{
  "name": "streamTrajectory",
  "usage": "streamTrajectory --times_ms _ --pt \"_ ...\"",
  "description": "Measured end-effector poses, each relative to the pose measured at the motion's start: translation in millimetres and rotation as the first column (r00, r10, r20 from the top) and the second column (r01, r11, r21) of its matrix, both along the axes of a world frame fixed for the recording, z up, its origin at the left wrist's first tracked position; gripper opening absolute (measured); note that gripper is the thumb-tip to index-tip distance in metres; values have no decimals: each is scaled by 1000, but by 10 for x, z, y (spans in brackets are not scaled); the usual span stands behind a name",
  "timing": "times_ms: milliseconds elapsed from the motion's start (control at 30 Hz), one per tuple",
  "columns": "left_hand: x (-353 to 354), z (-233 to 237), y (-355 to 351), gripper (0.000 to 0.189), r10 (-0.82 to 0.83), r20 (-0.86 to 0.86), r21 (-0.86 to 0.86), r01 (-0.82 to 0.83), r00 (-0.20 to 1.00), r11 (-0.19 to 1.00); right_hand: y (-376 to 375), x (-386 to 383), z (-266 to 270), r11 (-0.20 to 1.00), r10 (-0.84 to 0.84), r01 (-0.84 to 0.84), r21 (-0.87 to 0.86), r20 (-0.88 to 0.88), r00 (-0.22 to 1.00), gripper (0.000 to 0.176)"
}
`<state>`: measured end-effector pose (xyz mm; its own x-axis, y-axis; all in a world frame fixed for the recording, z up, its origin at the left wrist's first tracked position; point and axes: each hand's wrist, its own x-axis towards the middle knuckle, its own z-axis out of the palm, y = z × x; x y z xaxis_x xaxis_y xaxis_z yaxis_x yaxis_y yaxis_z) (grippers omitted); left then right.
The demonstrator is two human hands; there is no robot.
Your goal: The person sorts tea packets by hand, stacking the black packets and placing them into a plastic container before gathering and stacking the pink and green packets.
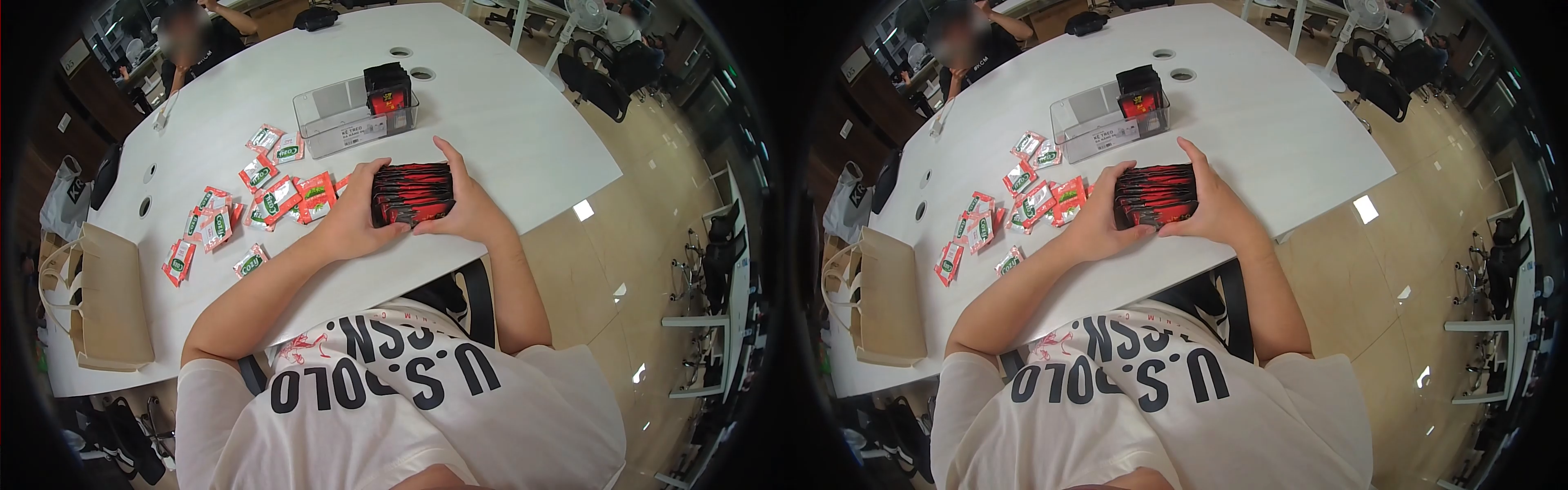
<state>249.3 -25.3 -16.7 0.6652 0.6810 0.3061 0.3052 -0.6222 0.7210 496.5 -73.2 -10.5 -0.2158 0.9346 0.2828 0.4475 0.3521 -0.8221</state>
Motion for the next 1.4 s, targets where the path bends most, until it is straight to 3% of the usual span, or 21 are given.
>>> streamTrajectory --times_ms 100,200,433,633,833,933,1033,1233,1300,1400 --pt "20 -18 -20 111 -63 93 -158 78 994 984 -9 -9 14 1000 -19 19 -19 27 999 135" --pt "19 88 -80 113 -38 13 -47 39 999 998 -8 -14 -16 998 -29 26 49 49 998 130" --pt "39 -8 -76 110 -29 96 0 30 995 1000 -8 -14 -24 994 13 -20 108 62 998 121" --pt "25 6 -82 114 -68 109 -90 78 992 993 -3 -13 -28 999 48 -48 7 -73 996 133" --pt "18 24 -71 126 -52 80 -88 59 995 994 29 -5 -35 998 14 -16 67 32 999 136" --pt "17 36 -74 130 -47 92 -103 56 995 993 9 2 -6 997 65 -63 42 -46 997 136" --pt "30 -1 -73 130 -26 115 -30 30 993 999 30 11 -36 994 60 -50 100 -90 994 125" --pt "29 10 -72 123 -32 114 89 22 993 996 60 26 -46 949 89 -95 300 35 995 92" --pt "39 4 -93 122 14 118 215 -40 993 976 37 0 -2 943 75 -94 321 71 995 86" --pt "42 23 -113 111 2 153 238 -39 988 970 34 -1 -18 937 69 -97 337 92 993 77"
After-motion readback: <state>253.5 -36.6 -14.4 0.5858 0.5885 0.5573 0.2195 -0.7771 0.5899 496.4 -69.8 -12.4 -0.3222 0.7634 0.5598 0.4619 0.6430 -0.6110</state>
